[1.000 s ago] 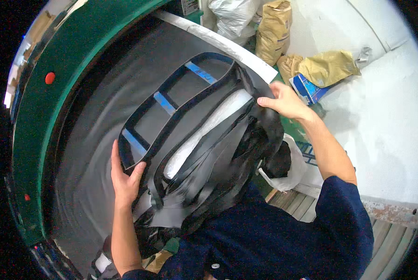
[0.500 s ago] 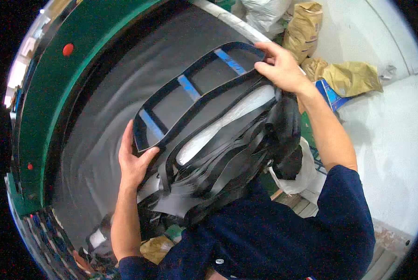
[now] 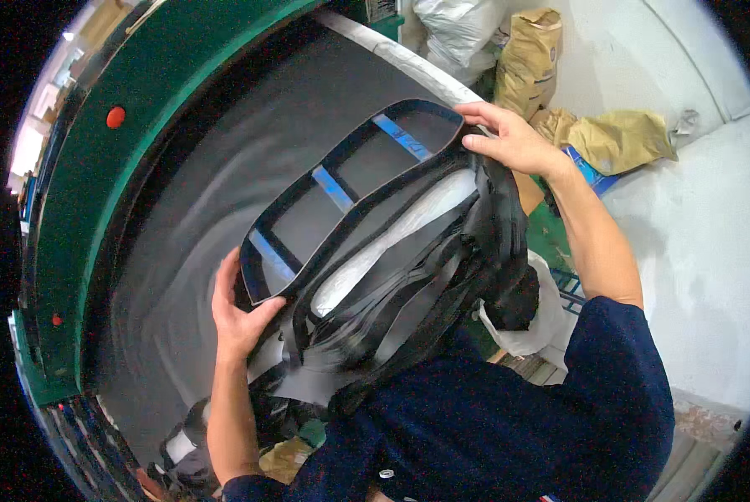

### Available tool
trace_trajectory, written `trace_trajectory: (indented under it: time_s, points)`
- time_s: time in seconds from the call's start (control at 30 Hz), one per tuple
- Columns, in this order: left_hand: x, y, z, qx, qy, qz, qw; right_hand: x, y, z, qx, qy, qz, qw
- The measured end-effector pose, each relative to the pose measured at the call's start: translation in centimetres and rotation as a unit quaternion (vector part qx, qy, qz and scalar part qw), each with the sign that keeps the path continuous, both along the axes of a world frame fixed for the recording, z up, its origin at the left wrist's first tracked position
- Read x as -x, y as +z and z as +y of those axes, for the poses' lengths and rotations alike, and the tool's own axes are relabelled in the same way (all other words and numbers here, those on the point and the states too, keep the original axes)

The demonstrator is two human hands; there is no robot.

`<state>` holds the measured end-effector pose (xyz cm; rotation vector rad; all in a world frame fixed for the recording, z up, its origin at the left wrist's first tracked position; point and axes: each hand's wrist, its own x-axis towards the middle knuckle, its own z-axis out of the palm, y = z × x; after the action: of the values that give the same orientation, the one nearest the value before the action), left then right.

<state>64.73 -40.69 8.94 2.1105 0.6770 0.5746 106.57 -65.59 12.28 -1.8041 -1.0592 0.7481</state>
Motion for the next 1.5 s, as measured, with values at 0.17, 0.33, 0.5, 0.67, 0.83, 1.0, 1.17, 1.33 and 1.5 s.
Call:
trace_trajectory:
  time_s: [0.17, 0.33, 0.5, 0.67, 0.83, 1.0, 1.17, 1.33, 1.5]
  points:
    - [0.3, -0.4, 0.2, 0.033, 0.007, 0.003, 0.999, 0.2, -0.1, -0.3, -0.006, 0.027, -0.037, 0.999]
    - [0.6, -0.4, 0.3, 0.038, 0.003, 0.022, 0.999, -0.4, -1.0, -0.7, -0.030, 0.036, -0.028, 0.999]
    - [0.2, 0.3, -0.2, 0.122, 0.005, 0.005, 0.993, 0.5, -1.5, -1.0, -0.043, 0.014, -0.073, 0.996]
    - [-0.3, -0.2, -0.5, 0.076, -0.011, 0.000, 0.997, 1.3, -2.4, -1.6, -0.088, -0.008, -0.022, 0.996]
    - [0.1, -0.2, -0.4, 0.055, -0.007, 0.027, 0.998, 1.5, -4.4, -2.0, -0.158, -0.076, 0.075, 0.982]
    - [0.3, -0.3, -0.3, 0.038, -0.005, 0.047, 0.998, 1.7, -2.9, -1.8, -0.143, -0.051, -0.092, 0.984]
    - [-0.5, 0.3, -1.4, 0.042, 0.014, 0.040, 0.998, 1.3, -4.1, -2.0, -0.101, -0.040, -0.143, 0.984]
    - [-0.5, -0.1, -0.7, -0.001, -0.009, 0.040, 0.999, 0.6, -4.9, -1.7, -0.101, -0.027, -0.151, 0.983]
    - [-0.6, 0.5, -0.9, -0.022, 0.002, 0.054, 0.998, 0.9, -3.8, -1.5, -0.080, -0.027, -0.112, 0.990]
